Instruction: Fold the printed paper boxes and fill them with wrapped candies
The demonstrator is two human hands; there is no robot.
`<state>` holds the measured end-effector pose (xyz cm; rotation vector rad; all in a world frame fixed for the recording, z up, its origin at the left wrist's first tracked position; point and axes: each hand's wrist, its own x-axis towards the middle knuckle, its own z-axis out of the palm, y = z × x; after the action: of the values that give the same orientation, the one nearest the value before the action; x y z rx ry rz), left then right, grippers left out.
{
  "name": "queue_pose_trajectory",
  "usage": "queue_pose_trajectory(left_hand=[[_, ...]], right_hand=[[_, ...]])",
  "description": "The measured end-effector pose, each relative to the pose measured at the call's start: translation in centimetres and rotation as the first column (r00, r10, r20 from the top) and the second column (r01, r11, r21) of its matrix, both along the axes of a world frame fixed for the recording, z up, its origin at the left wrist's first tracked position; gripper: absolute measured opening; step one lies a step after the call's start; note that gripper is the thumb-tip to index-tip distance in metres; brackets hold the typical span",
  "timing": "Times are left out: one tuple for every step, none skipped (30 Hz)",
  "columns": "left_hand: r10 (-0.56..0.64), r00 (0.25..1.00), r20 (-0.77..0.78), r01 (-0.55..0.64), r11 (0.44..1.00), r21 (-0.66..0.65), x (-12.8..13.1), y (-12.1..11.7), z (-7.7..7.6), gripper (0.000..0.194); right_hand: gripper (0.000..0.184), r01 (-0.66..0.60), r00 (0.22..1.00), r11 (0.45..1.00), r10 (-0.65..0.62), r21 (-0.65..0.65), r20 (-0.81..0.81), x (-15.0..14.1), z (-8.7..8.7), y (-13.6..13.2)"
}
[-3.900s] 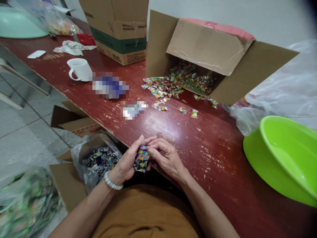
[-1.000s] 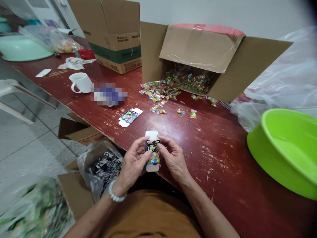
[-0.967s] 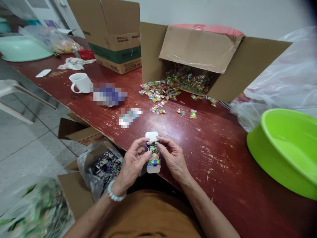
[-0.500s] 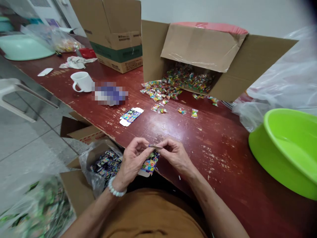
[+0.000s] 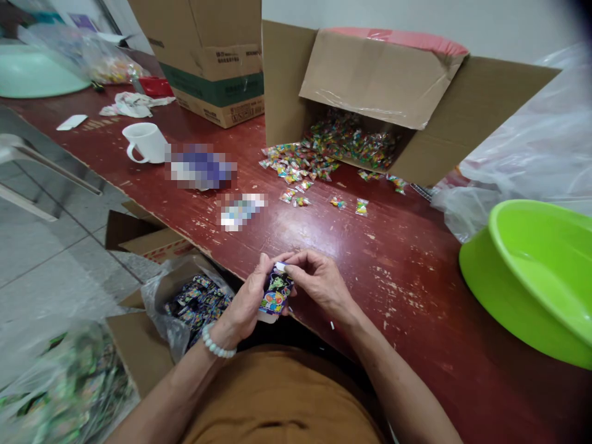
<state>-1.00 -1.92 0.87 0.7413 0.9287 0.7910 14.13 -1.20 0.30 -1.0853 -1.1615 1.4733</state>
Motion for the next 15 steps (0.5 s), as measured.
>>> queue_pose_trajectory(left_hand=[[0.007,1.000,-0.006,-0.007,1.000,0.018,0.04,0.03,-0.01,0.072],[0.014,1.000,-0.018,-0.014,0.999,0.035,0.05,0.05,-0.04,0.073],[0.025,0.999,-0.035,-0.023,0.998,0.054,0.04,0.07,-0.09,0.073],[0.036,0.998,-0.055,-0.032,0.997,0.073,0.00,0.09,-0.17,0.072],[0.042,0.996,-0.077,-0.035,0.995,0.090,-0.06,0.12,-0.26,0.072],[0.040,0.994,-0.099,-0.030,0.994,0.102,-0.13,0.15,-0.36,0.071],[0.033,0.993,-0.117,-0.020,0.994,0.109,-0.21,0.17,-0.46,0.071],[0.023,0.991,-0.133,-0.007,0.994,0.113,-0.29,0.19,-0.56,0.070],[0.012,0.989,-0.146,0.005,0.993,0.114,-0.35,0.20,-0.65,0.070],[0.002,0.988,-0.152,0.015,0.993,0.116,-0.40,0.19,-0.72,0.070],[-0.002,0.988,-0.155,0.021,0.993,0.118,-0.42,0.17,-0.76,0.070],[-0.007,0.988,-0.155,0.025,0.993,0.116,-0.43,0.15,-0.79,0.069],[-0.008,0.988,-0.153,0.025,0.994,0.111,-0.41,0.12,-0.79,0.069],[-0.007,0.989,-0.149,0.022,0.995,0.099,-0.39,0.09,-0.78,0.068],[-0.003,0.989,-0.145,0.015,0.996,0.084,-0.35,0.08,-0.75,0.068]], right_hand=[[0.020,0.000,0.999,1.000,-0.001,-0.025,-0.042,-0.12,0.08,0.14],[0.021,0.009,0.997,0.999,-0.012,-0.046,-0.070,-0.21,0.14,0.23],[0.022,0.019,0.997,0.998,-0.024,-0.059,-0.080,-0.27,0.17,0.28],[0.021,0.033,0.997,0.998,-0.037,-0.062,-0.067,-0.32,0.16,0.29],[0.020,0.047,0.998,0.998,-0.049,-0.050,-0.040,-0.34,0.13,0.25],[0.019,0.056,0.998,0.998,-0.056,-0.028,-0.006,-0.35,0.07,0.20],[0.017,0.060,0.998,0.998,-0.060,0.000,0.027,-0.35,0.00,0.13],[0.016,0.058,0.997,0.998,-0.060,0.026,0.057,-0.32,-0.06,0.08],[0.015,0.056,0.995,0.997,-0.060,0.044,0.079,-0.29,-0.12,0.05],[0.016,0.054,0.994,0.997,-0.058,0.048,0.091,-0.24,-0.16,0.05],[0.016,0.047,0.994,0.998,-0.051,0.040,0.092,-0.17,-0.19,0.08],[0.017,0.037,0.995,0.999,-0.040,0.029,0.089,-0.08,-0.19,0.11],[0.018,0.025,0.996,0.999,-0.027,0.029,0.088,0.03,-0.17,0.14],[0.018,0.004,0.996,0.999,-0.008,0.044,0.094,0.16,-0.14,0.13],[0.019,-0.022,0.994,0.997,0.014,0.074,0.106,0.31,-0.11,0.08]])
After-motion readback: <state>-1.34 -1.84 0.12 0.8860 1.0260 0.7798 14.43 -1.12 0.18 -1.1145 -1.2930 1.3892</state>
